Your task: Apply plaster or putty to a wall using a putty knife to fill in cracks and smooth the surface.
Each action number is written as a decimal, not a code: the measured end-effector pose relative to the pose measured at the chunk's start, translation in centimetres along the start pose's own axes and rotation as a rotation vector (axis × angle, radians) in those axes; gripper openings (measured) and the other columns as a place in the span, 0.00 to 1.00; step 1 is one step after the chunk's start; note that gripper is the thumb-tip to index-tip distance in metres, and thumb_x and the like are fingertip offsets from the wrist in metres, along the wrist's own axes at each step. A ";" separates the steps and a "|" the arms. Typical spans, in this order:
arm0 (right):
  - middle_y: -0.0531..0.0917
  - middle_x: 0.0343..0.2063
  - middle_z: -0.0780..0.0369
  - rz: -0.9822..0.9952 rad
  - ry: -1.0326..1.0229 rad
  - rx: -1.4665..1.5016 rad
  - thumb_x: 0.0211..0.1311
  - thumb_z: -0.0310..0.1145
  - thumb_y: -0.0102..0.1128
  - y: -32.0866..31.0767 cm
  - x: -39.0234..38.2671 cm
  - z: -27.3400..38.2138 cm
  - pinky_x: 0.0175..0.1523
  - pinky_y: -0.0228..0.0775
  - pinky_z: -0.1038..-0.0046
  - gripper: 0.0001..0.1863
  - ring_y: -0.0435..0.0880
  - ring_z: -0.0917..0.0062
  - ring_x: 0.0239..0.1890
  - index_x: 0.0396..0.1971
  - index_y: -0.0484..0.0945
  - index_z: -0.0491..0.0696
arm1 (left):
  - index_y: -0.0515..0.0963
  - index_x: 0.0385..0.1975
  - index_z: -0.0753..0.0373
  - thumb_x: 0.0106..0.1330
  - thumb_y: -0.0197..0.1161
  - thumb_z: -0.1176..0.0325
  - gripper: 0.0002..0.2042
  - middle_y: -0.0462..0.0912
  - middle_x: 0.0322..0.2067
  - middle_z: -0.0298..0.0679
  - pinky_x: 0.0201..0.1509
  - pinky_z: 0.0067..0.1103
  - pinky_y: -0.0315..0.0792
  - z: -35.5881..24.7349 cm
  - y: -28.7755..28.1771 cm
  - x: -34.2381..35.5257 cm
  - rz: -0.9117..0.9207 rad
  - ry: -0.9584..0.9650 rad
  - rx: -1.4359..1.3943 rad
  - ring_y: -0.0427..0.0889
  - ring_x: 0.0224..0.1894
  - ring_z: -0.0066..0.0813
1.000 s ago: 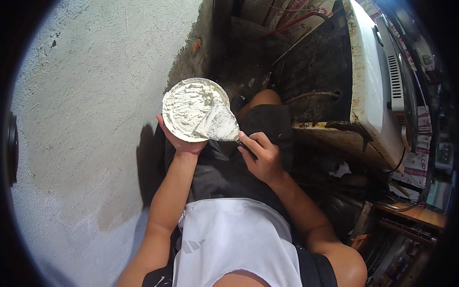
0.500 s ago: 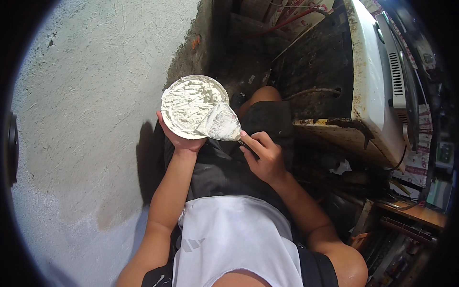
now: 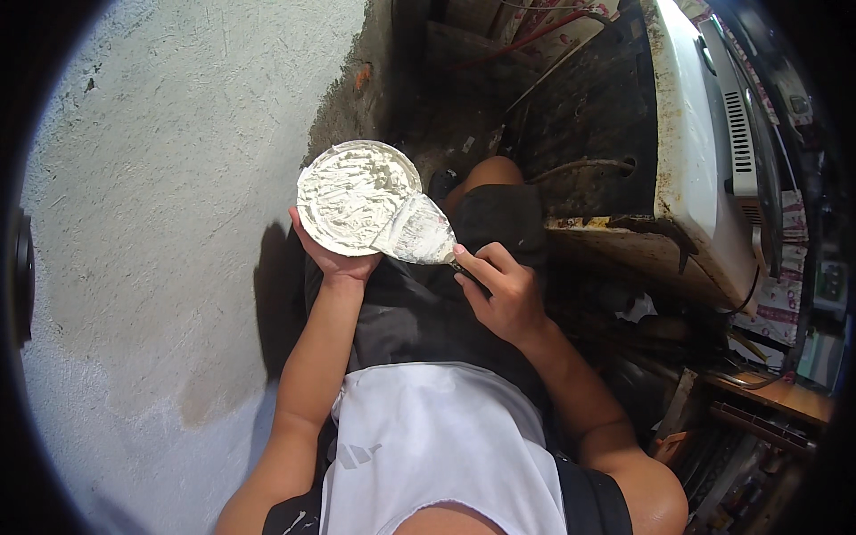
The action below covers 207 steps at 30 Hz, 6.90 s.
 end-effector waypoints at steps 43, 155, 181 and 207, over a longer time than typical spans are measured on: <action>0.81 0.33 0.59 0.041 0.020 -0.009 0.56 0.20 0.76 -1.5 -0.7 0.3 0.30 0.76 0.71 0.25 0.83 0.70 0.26 0.56 0.86 0.44 | 0.60 0.80 0.52 0.65 0.55 0.22 0.51 0.61 0.79 0.48 0.78 0.58 0.60 -0.5 0.5 0.1 -0.019 0.013 0.067 0.61 0.79 0.59; 0.79 0.22 0.53 -0.274 0.281 0.057 0.60 0.21 0.71 2.5 1.9 0.0 0.31 0.72 0.64 0.22 0.79 0.61 0.22 0.56 0.85 0.40 | 0.55 0.82 0.47 0.56 0.56 0.18 0.56 0.56 0.81 0.43 0.80 0.58 0.59 -1.6 -0.7 -1.6 0.176 0.564 0.415 0.62 0.78 0.56; 0.78 0.22 0.56 -0.328 0.213 0.030 0.60 0.19 0.71 1.0 1.9 -2.6 0.27 0.66 0.68 0.24 0.76 0.69 0.20 0.59 0.85 0.43 | 0.56 0.82 0.46 0.49 0.54 0.10 0.63 0.54 0.81 0.47 0.79 0.60 0.60 -0.6 -2.3 -0.8 0.049 0.154 0.221 0.58 0.79 0.62; 0.83 0.28 0.59 -0.234 0.030 -0.034 0.60 0.21 0.71 -4.5 2.3 -5.2 0.33 0.74 0.71 0.25 0.81 0.71 0.26 0.59 0.86 0.47 | 0.54 0.81 0.49 0.50 0.67 0.19 0.62 0.56 0.79 0.54 0.72 0.78 0.54 4.0 4.0 -1.2 0.249 -0.451 -0.095 0.61 0.76 0.74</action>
Point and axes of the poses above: each hand's wrist, its own x-axis towards the middle knuckle, its own y-axis out of the palm, z = x × y, the point moved 7 cm from there along x, towards the middle knuckle
